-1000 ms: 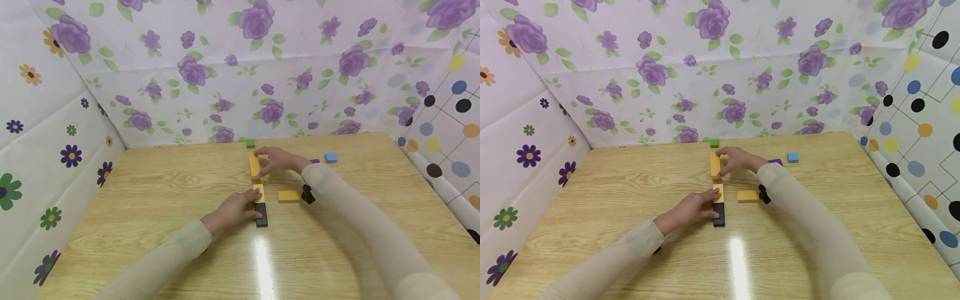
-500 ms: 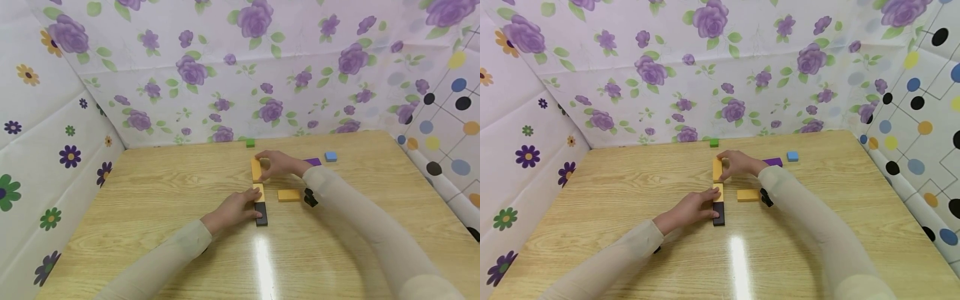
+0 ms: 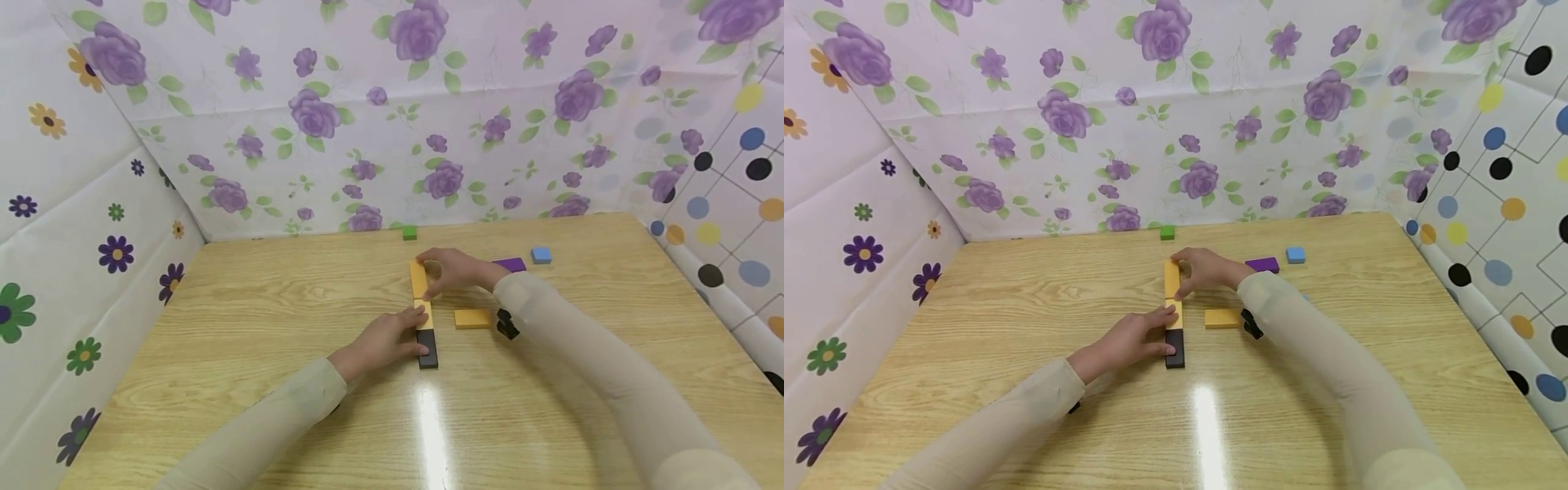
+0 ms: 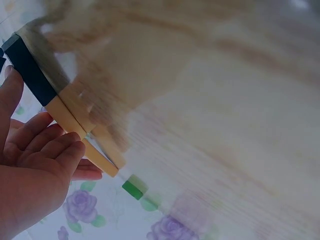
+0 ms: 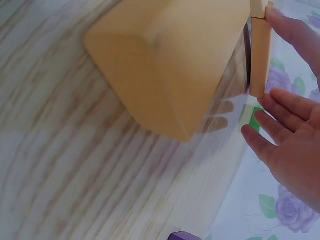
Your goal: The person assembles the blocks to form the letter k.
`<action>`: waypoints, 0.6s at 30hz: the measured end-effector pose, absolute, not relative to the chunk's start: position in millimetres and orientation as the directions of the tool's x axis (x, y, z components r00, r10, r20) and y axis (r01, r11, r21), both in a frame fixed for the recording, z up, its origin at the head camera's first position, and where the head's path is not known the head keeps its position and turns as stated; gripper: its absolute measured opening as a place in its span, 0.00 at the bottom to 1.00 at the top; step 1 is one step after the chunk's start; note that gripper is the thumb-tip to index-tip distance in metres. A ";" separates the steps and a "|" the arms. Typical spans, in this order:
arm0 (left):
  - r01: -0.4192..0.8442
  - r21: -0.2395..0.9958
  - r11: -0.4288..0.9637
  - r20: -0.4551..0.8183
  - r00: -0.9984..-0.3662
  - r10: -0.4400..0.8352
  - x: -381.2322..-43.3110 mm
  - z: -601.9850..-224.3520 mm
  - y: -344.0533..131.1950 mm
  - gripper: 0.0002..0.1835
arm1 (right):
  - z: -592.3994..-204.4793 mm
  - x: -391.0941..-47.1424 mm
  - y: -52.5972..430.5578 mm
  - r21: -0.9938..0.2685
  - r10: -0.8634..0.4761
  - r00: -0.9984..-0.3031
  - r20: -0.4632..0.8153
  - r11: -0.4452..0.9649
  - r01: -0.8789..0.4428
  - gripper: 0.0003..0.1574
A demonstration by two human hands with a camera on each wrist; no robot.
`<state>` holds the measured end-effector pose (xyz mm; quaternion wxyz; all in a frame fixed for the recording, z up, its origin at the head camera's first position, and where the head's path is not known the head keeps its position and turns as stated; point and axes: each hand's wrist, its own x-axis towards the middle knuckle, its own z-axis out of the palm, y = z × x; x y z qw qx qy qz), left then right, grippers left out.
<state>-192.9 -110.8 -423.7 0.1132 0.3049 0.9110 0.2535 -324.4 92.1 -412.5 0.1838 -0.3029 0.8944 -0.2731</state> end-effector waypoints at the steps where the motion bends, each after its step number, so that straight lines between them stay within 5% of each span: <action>1: 0.498 0.531 0.686 -0.052 -0.789 0.613 -193.0 -423.5 -110.8 0.36 | -411.8 -324.0 92.2 -0.599 -0.640 -0.749 -0.168 0.670 -0.439 0.58; 18: 0.497 0.534 0.684 -0.049 -0.789 0.612 -192.6 -423.2 -110.6 0.36 | -414.1 -324.5 92.7 -0.596 -0.628 -0.762 -0.158 0.676 -0.434 0.54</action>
